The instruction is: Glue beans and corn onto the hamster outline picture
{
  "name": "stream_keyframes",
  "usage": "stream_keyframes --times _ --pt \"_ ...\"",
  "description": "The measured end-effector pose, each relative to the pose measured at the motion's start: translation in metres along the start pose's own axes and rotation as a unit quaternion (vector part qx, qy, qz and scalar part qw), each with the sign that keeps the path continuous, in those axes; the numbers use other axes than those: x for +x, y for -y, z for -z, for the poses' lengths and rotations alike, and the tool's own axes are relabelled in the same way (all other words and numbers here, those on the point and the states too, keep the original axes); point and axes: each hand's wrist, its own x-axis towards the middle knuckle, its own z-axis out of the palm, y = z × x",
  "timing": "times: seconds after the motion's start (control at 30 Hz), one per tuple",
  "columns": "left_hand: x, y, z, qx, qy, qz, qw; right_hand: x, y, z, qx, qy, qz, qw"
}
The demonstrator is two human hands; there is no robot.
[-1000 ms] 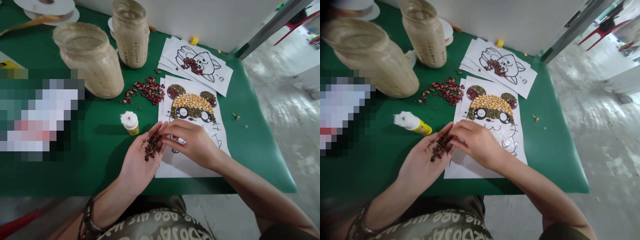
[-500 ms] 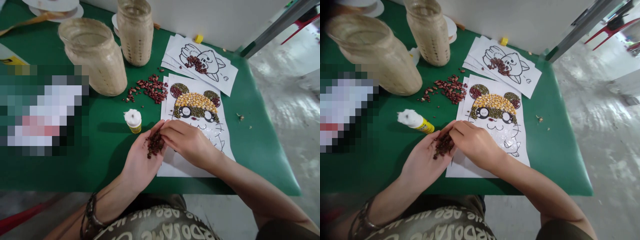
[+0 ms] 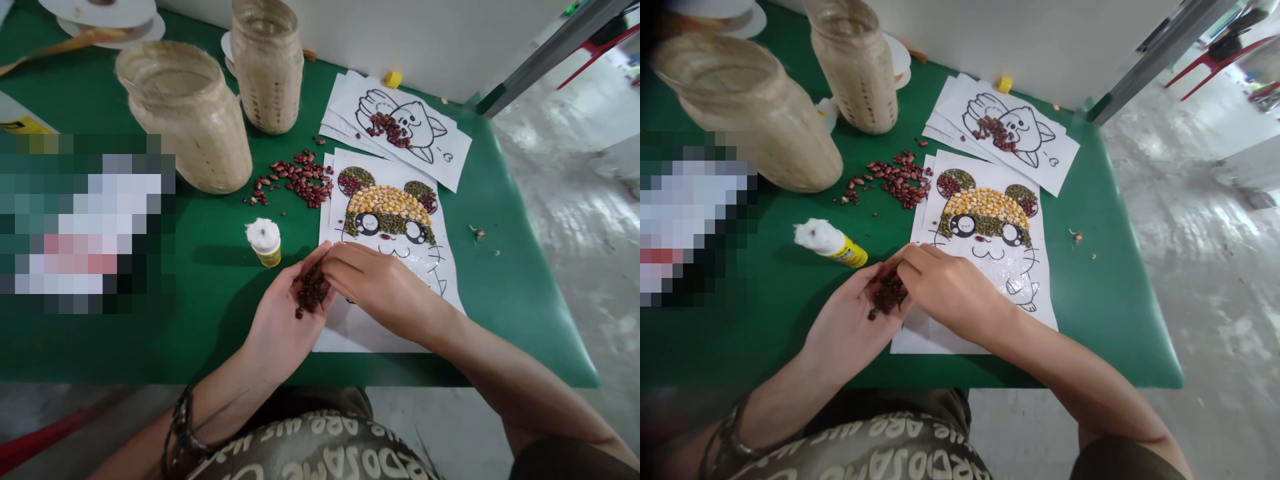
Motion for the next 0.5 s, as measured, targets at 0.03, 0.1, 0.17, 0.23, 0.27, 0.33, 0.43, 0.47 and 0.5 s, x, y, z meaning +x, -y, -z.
stream_keyframes --times 0.03,0.1,0.17,0.23,0.27,0.33,0.43,0.47,0.5 --pt "-0.001 0.000 0.000 0.002 -0.001 0.000 1.000 -0.001 -0.003 0.002 0.040 -0.024 -0.004 0.999" --pt "-0.003 -0.001 -0.001 0.013 -0.009 -0.004 1.000 -0.005 -0.011 0.006 0.111 -0.076 -0.029 0.990" --pt "-0.005 -0.001 -0.003 0.023 -0.023 -0.011 0.999 -0.010 -0.021 0.010 0.151 -0.115 -0.081 0.979" --pt "-0.006 -0.001 -0.005 0.029 -0.035 -0.012 0.999 -0.015 -0.032 0.009 0.175 -0.126 -0.127 0.968" --pt "-0.006 -0.001 -0.006 0.030 -0.040 -0.011 0.999 -0.017 -0.037 0.007 0.184 -0.119 -0.140 0.966" --pt "-0.006 -0.001 -0.007 0.032 -0.045 -0.007 0.998 -0.020 -0.046 0.000 0.194 -0.102 -0.153 0.964" --pt "-0.005 -0.002 -0.008 0.033 -0.045 -0.007 0.998 -0.021 -0.053 -0.009 0.196 -0.086 -0.149 0.965" --pt "-0.005 -0.002 -0.008 0.033 -0.044 -0.009 0.998 -0.020 -0.053 -0.010 0.195 -0.085 -0.143 0.967" --pt "-0.005 -0.001 -0.007 0.033 -0.044 -0.010 0.998 -0.020 -0.052 -0.010 0.194 -0.088 -0.137 0.967"
